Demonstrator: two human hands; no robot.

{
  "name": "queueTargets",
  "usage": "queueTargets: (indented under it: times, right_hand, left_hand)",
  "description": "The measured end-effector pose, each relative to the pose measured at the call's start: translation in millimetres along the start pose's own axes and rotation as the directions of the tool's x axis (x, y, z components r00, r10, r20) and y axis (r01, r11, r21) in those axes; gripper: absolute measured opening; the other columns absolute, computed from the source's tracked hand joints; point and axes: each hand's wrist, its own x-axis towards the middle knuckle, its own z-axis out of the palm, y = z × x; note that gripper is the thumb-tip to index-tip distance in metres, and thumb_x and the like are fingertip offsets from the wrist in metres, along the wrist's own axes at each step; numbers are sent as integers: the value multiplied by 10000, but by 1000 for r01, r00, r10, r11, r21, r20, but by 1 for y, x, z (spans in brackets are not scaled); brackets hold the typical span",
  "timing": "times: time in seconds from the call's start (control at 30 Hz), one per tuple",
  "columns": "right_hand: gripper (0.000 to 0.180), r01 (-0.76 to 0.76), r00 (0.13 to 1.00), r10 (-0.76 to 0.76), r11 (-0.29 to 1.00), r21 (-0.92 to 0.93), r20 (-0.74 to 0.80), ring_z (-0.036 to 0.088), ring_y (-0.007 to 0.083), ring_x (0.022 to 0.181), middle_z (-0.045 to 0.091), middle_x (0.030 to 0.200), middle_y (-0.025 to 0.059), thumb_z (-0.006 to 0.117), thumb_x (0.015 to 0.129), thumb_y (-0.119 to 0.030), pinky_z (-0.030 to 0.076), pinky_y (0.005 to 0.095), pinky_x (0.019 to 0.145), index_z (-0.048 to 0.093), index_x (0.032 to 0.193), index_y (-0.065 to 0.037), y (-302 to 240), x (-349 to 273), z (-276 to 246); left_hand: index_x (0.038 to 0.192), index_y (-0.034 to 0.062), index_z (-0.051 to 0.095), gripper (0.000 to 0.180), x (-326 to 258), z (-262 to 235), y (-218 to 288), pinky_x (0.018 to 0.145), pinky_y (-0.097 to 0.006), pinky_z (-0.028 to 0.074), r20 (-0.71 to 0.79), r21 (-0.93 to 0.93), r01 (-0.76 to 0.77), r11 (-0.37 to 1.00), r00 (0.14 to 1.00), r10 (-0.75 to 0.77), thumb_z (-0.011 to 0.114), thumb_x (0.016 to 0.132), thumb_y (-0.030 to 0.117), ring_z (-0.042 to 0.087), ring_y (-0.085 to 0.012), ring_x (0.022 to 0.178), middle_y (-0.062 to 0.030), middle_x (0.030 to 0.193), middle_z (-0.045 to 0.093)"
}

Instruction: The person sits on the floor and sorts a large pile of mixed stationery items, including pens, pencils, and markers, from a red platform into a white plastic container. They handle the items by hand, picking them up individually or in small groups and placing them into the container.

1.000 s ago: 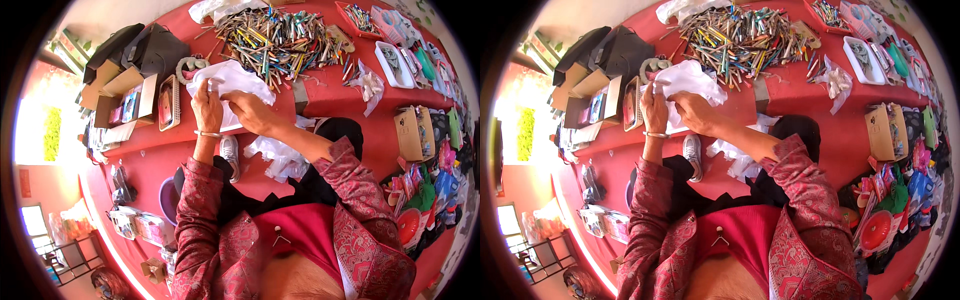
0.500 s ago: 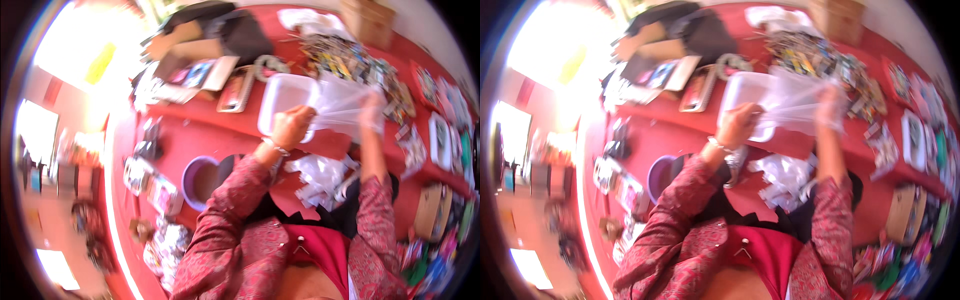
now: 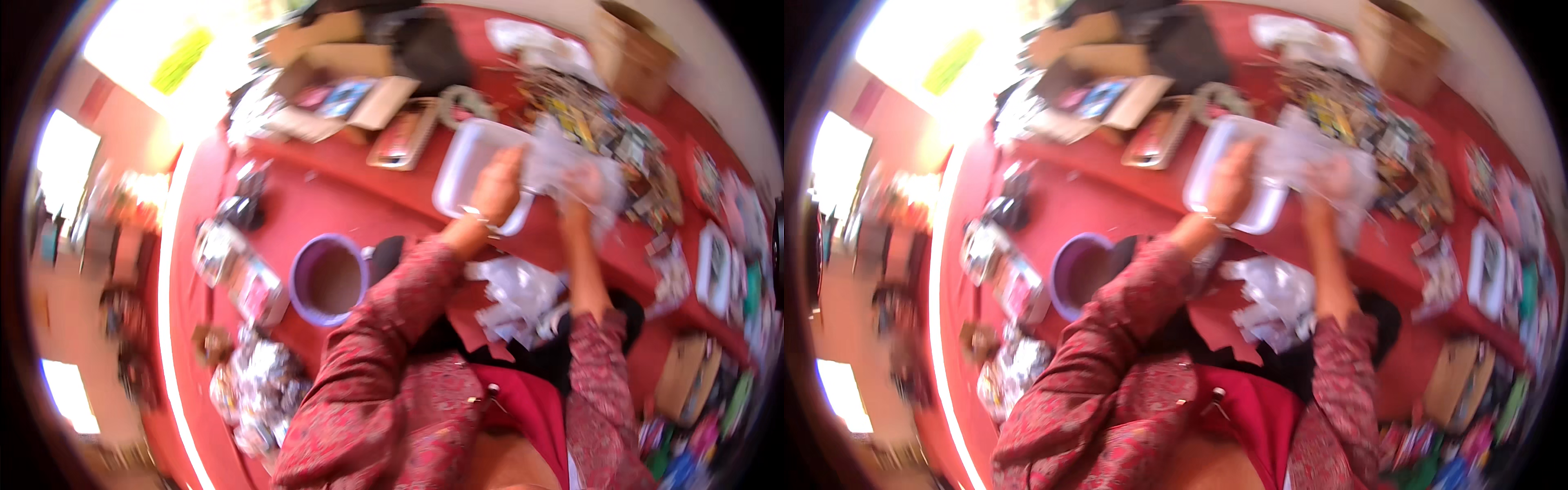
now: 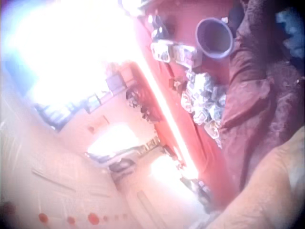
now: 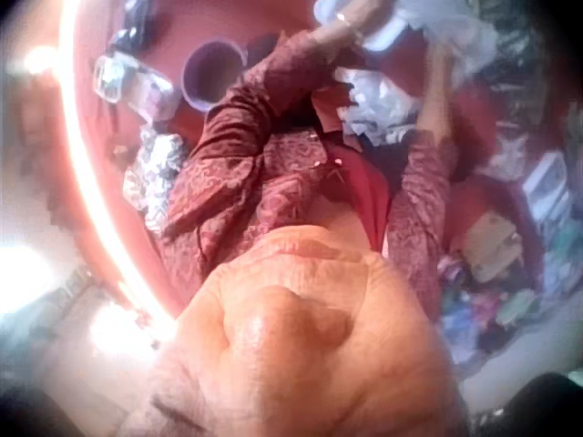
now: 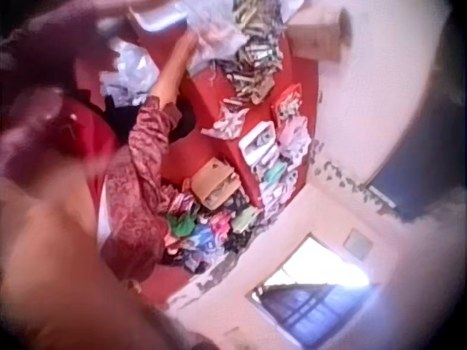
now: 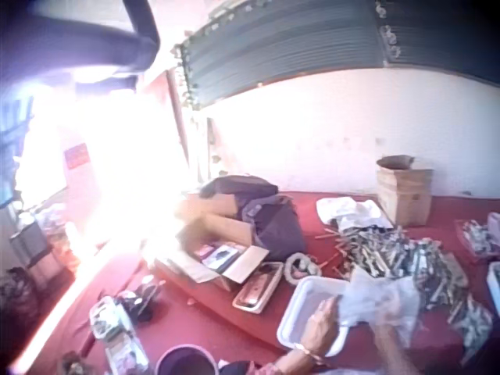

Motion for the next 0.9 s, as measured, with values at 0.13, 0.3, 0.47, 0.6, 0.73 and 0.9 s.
queueTargets:
  times: [0.13, 0.3, 0.47, 0.6, 0.73, 0.9]
  right_hand:
    - [396, -3, 991, -46, 932, -361, -126, 494, 177, 652, 494, 686, 39, 608, 733, -399, 400, 303, 597, 491, 764, -22, -14, -11, 7]
    - [261, -372, 917, 374, 927, -38, 137, 502, 127, 492, 543, 586, 42, 487, 830, -242, 396, 274, 467, 558, 654, -62, -46, -31, 17]
    - [120, 148, 987, -140, 983, -104, 79, 558, 198, 634, 576, 744, 80, 505, 769, -99, 439, 320, 561, 530, 851, -15, -47, -27, 14]
    - [269, 396, 915, -396, 836, -380, 83, 553, 301, 823, 567, 907, 166, 509, 762, -124, 436, 367, 715, 514, 1000, 0, -45, -17, 8]
    - [447, 430, 896, -331, 813, -393, 295, 471, 331, 1016, 488, 1067, 226, 541, 753, -152, 366, 384, 876, 422, 1158, -4, -52, -30, 14]
    - [606, 139, 927, -233, 942, 307, 295, 466, 245, 1043, 480, 1113, 161, 578, 778, -309, 373, 371, 865, 313, 1254, -41, -32, 1, 15]
  left_hand:
    - [1158, 24, 452, 460, 5, -12, 18, 863, -375, 406, 107, -46, -70, 996, 991, 75, 338, 730, -100, 476, -341, 1042, -203, 1135, 478]
    - [1231, 58, 385, 598, 11, 0, 34, 882, -368, 394, 298, 2, -179, 984, 939, 170, 342, 666, -137, 445, -350, 1070, -188, 1207, 423]
    - [1244, 54, 371, 640, 5, -1, 31, 904, -365, 383, 341, 33, -246, 969, 914, 221, 336, 639, -150, 430, -331, 1108, -185, 1228, 417]
    - [1246, 69, 378, 644, 0, -6, 29, 893, -361, 395, 423, 49, -215, 975, 889, 174, 343, 640, -147, 453, -330, 1081, -197, 1193, 444]
    - [1251, 93, 381, 647, -2, -12, 34, 816, -369, 437, 501, 72, -240, 968, 848, 172, 367, 647, -137, 520, -344, 968, -195, 1079, 519]
    - [1253, 99, 381, 630, 1, -7, 34, 747, -374, 456, 505, 11, -357, 934, 808, 303, 390, 662, -117, 550, -343, 877, -195, 984, 551]
